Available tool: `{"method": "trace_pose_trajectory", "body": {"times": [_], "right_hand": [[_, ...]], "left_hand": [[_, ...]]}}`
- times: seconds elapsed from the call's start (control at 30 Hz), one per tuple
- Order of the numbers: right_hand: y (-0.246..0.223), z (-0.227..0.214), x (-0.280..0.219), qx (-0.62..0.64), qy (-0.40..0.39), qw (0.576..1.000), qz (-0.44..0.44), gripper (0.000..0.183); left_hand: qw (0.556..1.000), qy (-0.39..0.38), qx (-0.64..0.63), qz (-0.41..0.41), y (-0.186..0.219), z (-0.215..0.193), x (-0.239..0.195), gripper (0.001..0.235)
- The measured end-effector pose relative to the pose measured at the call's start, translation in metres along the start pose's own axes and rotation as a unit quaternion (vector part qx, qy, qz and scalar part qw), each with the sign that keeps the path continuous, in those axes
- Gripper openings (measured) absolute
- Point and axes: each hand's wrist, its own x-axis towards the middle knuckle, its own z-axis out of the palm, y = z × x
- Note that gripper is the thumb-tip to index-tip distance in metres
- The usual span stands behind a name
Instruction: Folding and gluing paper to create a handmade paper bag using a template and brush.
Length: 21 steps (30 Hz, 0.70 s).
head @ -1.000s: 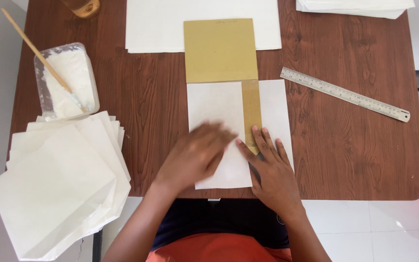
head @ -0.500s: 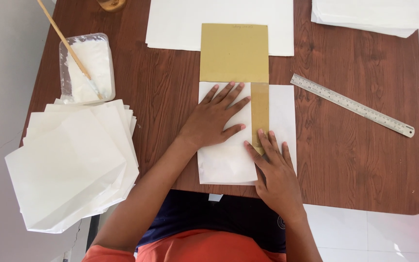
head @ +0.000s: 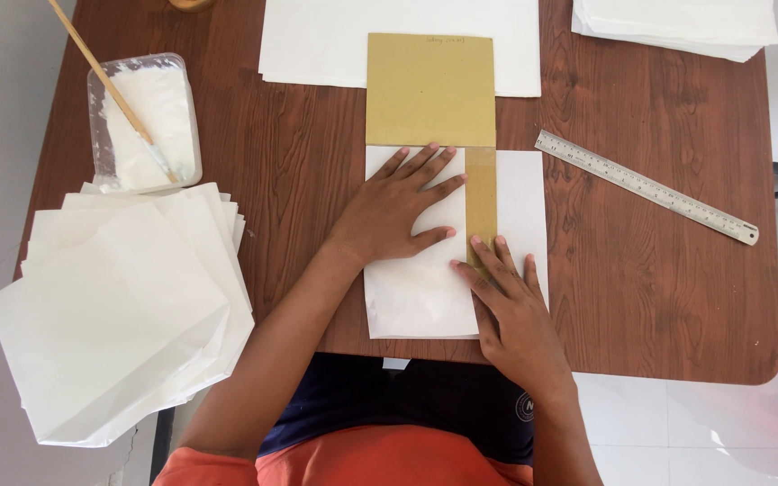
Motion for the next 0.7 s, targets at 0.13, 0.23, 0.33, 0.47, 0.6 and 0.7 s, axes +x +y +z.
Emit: {"method": "trace_pose_trajectory", "body": {"times": [0.13, 0.23, 0.33, 0.47, 0.6, 0.7], "right_hand": [[0.005, -0.001, 0.004, 0.011, -0.007, 1.000, -0.008, 0.052], [0.006, -0.003, 0.006, 0.026, 0.003, 0.999, -0.025, 0.053], [0.003, -0.004, 0.005, 0.028, 0.010, 0.999, -0.039, 0.054], [0.008, -0.003, -0.002, 0.029, 0.089, 0.992, -0.080, 0.050], [-0.011, -0.014, 0.004, 0.060, 0.126, 0.953, -0.268, 0.028], [-0.044, -0.028, 0.015, 0.009, 0.034, 0.937, -0.349, 0.024]], "left_hand": [[1.000, 0.001, -0.008, -0.003, -0.005, 0.002, 0.001, 0.069], [1.000, 0.022, -0.008, -0.007, -0.010, 0.006, 0.000, 0.072], [0.999, 0.031, -0.020, -0.013, -0.013, 0.006, -0.003, 0.072], [0.997, 0.066, -0.043, 0.008, -0.017, 0.005, -0.003, 0.072], [0.997, 0.065, -0.043, 0.011, -0.020, 0.011, 0.001, 0.074], [0.998, 0.054, -0.027, 0.005, -0.019, 0.009, 0.003, 0.075]]}}
